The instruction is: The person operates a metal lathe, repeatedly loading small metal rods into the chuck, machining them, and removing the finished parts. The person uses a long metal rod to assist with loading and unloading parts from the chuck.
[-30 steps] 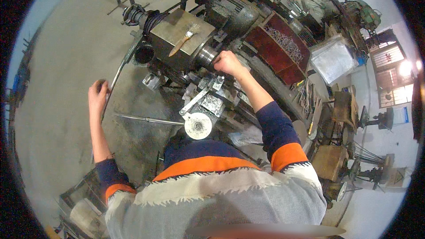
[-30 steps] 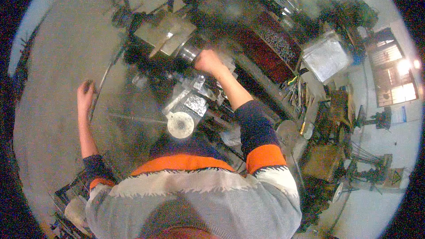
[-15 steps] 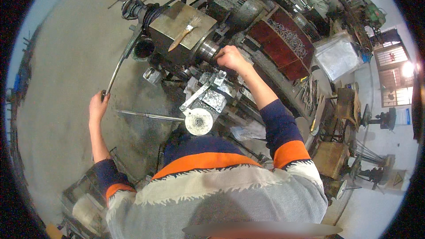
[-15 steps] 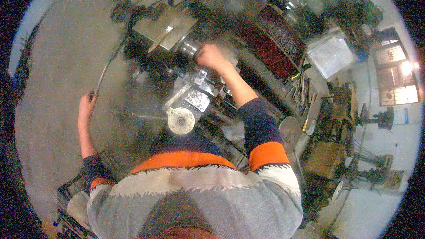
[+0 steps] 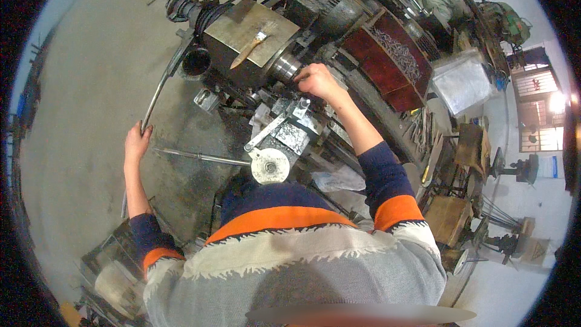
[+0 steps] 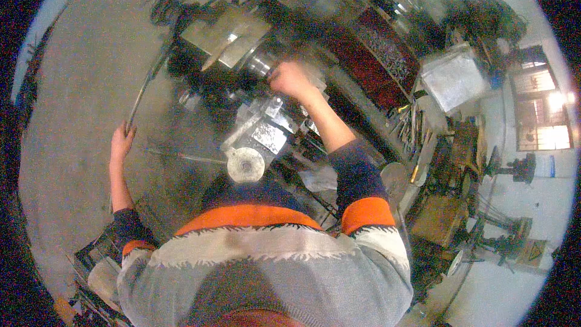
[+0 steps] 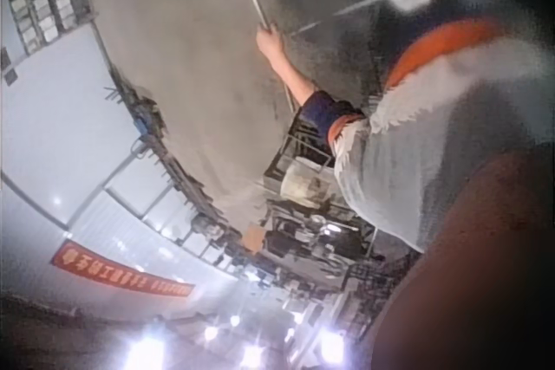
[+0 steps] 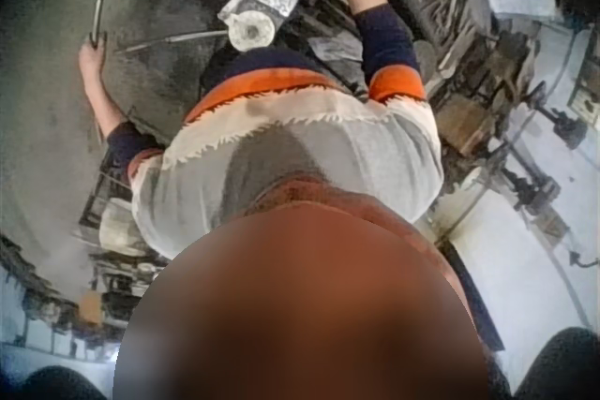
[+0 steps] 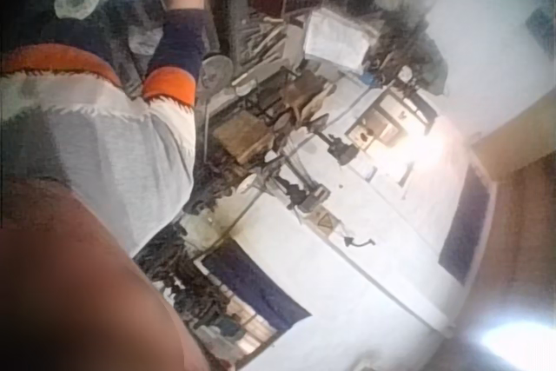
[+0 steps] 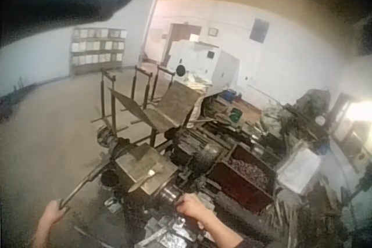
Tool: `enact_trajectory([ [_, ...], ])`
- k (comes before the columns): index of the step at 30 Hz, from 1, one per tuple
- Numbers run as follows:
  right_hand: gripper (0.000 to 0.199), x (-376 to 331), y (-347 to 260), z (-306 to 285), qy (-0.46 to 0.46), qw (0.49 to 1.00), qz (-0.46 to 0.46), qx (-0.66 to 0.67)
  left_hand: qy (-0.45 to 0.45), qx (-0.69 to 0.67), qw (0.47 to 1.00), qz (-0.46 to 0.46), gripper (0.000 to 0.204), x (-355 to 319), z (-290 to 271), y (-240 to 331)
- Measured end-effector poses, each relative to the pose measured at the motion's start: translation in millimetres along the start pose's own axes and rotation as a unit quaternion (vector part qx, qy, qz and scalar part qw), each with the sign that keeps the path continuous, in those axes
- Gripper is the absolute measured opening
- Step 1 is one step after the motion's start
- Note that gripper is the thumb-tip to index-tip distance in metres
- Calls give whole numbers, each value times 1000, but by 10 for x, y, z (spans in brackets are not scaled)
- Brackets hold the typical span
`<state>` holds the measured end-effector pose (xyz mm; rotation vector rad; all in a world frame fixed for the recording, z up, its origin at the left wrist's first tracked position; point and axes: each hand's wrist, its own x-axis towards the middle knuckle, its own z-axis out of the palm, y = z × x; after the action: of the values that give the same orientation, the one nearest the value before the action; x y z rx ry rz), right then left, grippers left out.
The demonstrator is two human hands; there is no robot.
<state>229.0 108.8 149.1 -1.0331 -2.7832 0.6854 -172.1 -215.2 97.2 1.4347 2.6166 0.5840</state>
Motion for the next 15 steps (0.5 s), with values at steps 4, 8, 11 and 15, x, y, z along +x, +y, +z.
enact_trajectory([
  [4,29,-26,-41,-30,-8,1000,5,24,7,-10,1000,-13,36,-48,52,-75],
  [8,27,41,-58,46,3,1000,25,3,-39,-11,999,-26,37,-61,-21,-112],
  [11,25,111,-152,29,-1,999,49,-8,-22,13,999,-28,36,-146,-16,-243],
  [15,22,216,-173,93,3,996,78,-36,-117,45,986,-109,32,-78,-20,-395],
])
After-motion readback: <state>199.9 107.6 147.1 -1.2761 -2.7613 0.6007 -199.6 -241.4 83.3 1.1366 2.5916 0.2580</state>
